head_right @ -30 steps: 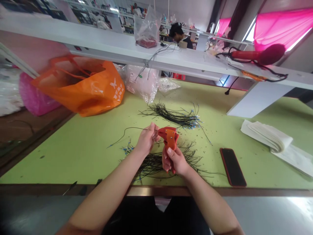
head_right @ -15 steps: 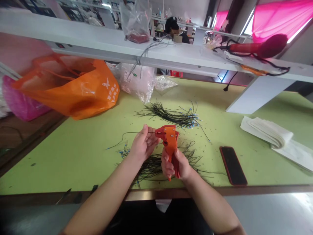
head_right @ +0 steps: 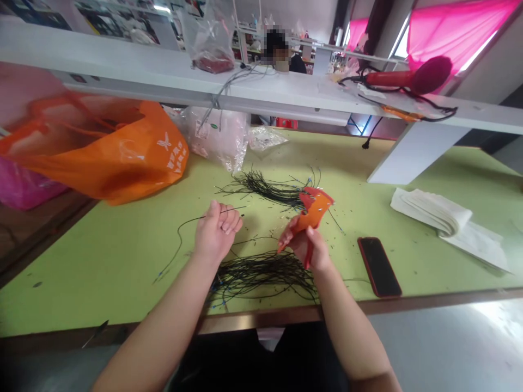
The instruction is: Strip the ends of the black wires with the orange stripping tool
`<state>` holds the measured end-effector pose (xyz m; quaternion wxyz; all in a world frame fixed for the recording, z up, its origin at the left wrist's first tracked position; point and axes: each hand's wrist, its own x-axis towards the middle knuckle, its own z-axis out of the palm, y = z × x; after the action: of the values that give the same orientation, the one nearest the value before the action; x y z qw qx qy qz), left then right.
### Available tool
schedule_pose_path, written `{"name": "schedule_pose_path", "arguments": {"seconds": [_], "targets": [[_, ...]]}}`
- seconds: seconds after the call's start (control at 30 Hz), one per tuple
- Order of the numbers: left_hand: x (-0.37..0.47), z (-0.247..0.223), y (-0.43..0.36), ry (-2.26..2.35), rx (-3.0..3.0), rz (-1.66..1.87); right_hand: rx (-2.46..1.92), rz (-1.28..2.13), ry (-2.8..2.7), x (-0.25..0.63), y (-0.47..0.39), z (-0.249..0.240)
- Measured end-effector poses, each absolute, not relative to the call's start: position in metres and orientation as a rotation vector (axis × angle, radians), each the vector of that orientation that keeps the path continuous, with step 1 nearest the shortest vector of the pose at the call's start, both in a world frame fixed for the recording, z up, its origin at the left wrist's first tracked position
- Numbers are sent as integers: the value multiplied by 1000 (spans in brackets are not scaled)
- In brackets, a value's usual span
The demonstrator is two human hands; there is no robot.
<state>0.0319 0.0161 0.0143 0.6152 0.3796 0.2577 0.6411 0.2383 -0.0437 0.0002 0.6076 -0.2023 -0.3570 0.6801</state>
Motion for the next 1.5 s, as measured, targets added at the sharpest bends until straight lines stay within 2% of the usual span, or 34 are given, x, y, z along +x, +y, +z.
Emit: {"name": "schedule_pose_path", "arguments": {"seconds": [0.2, 0.5, 0.8, 1.5], "targets": [[39, 1, -2, 845, 1418, 1441, -556, 1608, -1012, 221, -43, -26], [45, 13, -20, 849, 1857, 1344, -585, 1639, -1101, 219, -41, -31], [47, 11, -25, 794, 1906, 1220, -729, 1636, -1089, 219, -42, -38], [51, 18, -31, 646, 1908, 1273, -759, 1535, -1010, 215, -47, -37]]}}
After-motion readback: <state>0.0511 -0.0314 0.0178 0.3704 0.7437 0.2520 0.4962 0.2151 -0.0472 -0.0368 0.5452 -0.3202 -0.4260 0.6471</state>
